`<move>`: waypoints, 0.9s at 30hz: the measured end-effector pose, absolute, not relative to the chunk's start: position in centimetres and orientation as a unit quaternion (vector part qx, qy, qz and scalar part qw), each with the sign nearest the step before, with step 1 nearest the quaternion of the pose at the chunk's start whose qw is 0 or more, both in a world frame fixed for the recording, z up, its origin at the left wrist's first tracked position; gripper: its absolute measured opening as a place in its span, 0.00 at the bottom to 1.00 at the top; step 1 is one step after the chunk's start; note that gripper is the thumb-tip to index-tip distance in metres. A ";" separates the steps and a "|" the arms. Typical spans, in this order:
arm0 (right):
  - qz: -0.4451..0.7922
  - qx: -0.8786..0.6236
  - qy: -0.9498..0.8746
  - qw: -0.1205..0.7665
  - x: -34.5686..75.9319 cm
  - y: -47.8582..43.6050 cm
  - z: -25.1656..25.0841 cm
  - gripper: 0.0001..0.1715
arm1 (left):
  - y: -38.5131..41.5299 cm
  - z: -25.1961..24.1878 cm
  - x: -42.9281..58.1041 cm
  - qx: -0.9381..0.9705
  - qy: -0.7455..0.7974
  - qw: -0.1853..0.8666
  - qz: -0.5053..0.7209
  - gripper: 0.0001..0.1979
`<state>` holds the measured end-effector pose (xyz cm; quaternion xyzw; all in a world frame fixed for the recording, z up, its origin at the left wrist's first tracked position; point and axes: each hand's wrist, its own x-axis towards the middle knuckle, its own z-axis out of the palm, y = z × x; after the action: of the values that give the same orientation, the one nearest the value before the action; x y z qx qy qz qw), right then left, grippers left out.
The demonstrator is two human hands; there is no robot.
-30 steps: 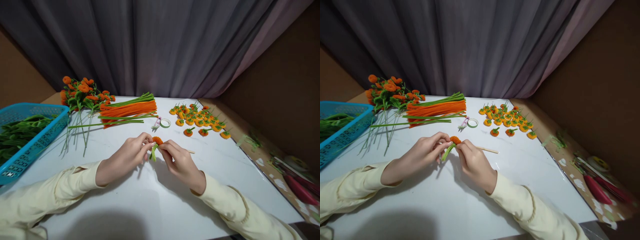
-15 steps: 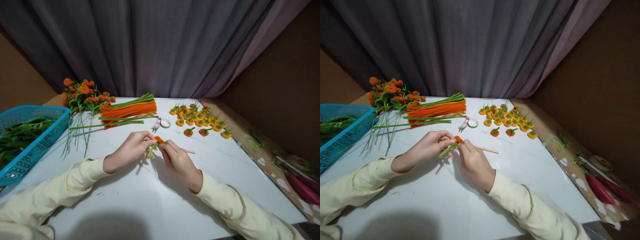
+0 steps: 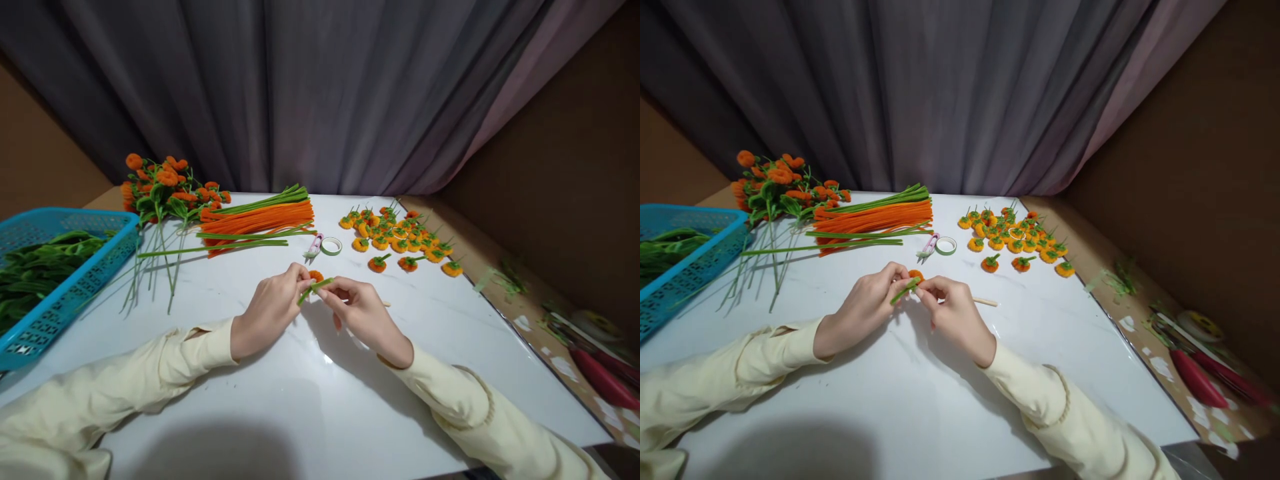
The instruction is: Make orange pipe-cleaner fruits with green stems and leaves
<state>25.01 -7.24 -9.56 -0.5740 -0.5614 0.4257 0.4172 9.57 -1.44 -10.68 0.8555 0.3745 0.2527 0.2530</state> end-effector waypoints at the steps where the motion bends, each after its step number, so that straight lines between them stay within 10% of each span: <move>1: 0.430 -0.576 -0.555 0.418 25.0 -7.2 -9.5 0.12 | -1.4 -10.8 9.6 0.863 0.373 0.235 0.246 0.05; 17: 0.651 -0.502 -0.352 0.447 25.1 -6.9 -9.1 0.13 | -1.2 -12.2 10.0 0.849 0.305 0.261 0.344 0.09; 27: 0.261 -0.513 -0.726 0.377 27.9 -7.0 -10.3 0.10 | -0.5 -10.0 9.0 0.734 0.369 0.538 0.188 0.03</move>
<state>27.85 -6.98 -10.30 -0.5130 -0.7255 0.2609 0.3772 9.02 -0.48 -10.03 0.7339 0.3689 0.1882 0.5385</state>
